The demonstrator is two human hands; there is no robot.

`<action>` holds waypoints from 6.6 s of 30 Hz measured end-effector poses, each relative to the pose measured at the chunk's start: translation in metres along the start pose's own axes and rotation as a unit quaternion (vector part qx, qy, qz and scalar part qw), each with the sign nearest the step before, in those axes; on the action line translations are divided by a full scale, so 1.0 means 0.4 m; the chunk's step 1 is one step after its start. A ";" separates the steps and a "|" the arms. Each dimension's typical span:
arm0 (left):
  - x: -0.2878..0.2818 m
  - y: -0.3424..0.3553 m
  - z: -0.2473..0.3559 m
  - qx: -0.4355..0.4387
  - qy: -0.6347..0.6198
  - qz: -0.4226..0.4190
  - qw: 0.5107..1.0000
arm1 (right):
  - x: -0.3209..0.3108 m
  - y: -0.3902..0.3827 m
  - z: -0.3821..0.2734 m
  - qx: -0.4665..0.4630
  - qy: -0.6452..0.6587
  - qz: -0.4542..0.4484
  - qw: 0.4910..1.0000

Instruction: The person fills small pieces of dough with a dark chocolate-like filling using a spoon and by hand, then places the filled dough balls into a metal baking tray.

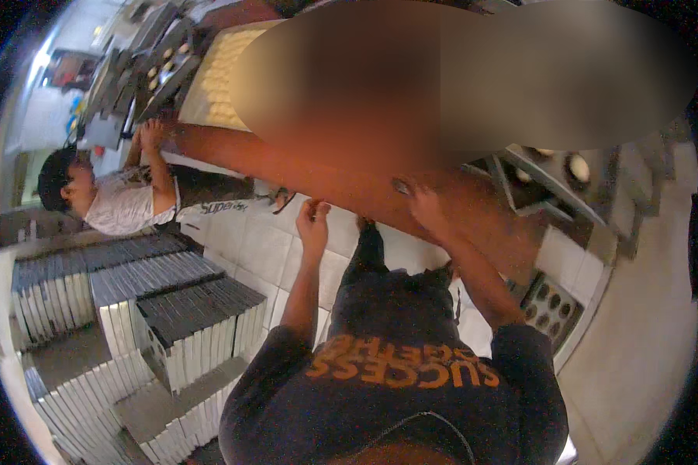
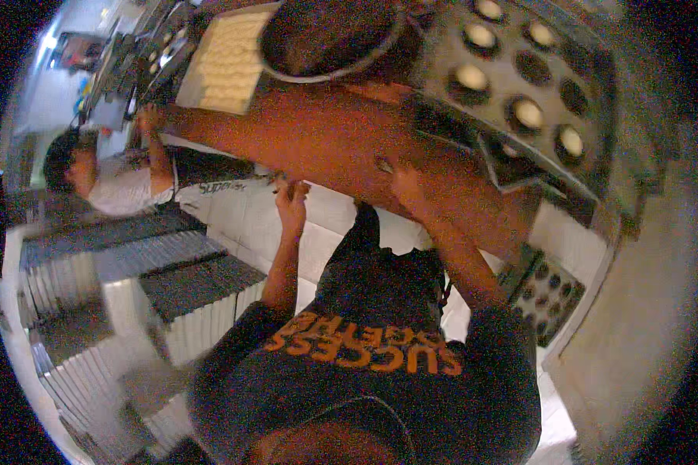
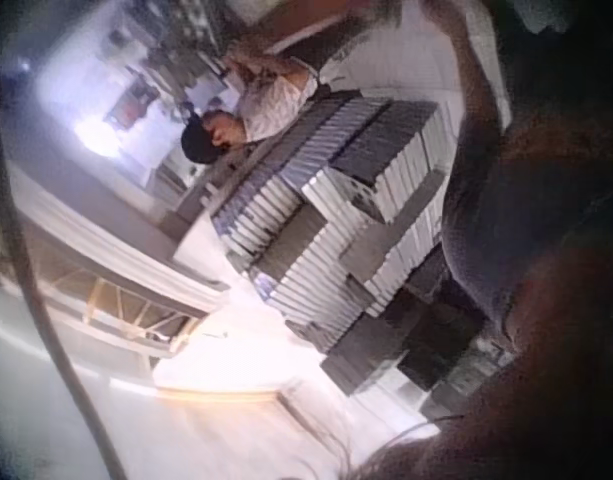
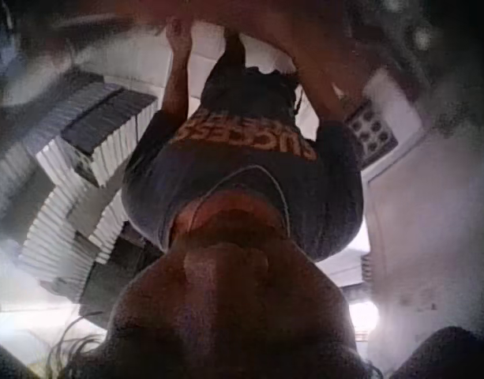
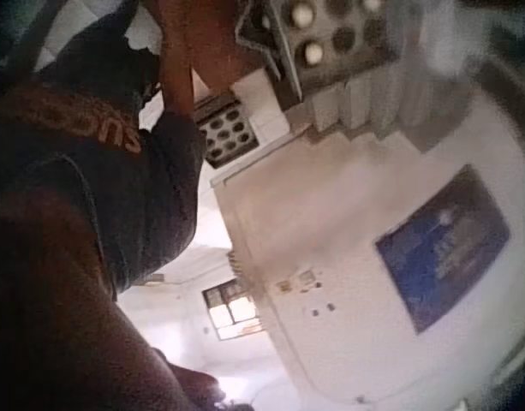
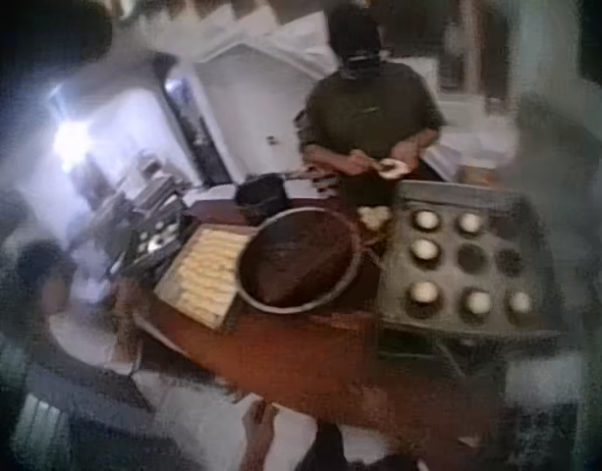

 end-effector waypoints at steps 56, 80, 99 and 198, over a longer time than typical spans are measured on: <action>0.081 0.275 0.014 -0.324 -0.538 -0.221 0.746 | -0.032 0.183 -0.470 0.011 -0.023 0.034 0.999; 0.186 0.054 0.207 -0.210 -0.612 -0.306 0.699 | -0.229 0.110 -0.450 -0.028 0.264 0.129 0.955; 0.280 -0.011 0.274 -0.295 -0.361 -0.365 0.806 | -0.306 -0.010 -0.383 0.145 0.195 0.116 0.963; 0.429 -0.231 0.620 0.164 -0.210 -0.250 0.931 | -0.629 -0.208 -0.230 0.229 0.696 0.082 0.676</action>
Point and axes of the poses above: each hand's wrist, its own y-axis towards the middle knuckle, its own x-axis out of the palm, z = x × y, the point moved 4 cm from there along y, towards the middle knuckle, and after that the axes turned 4 degrees about y, right-handed, at the moved point
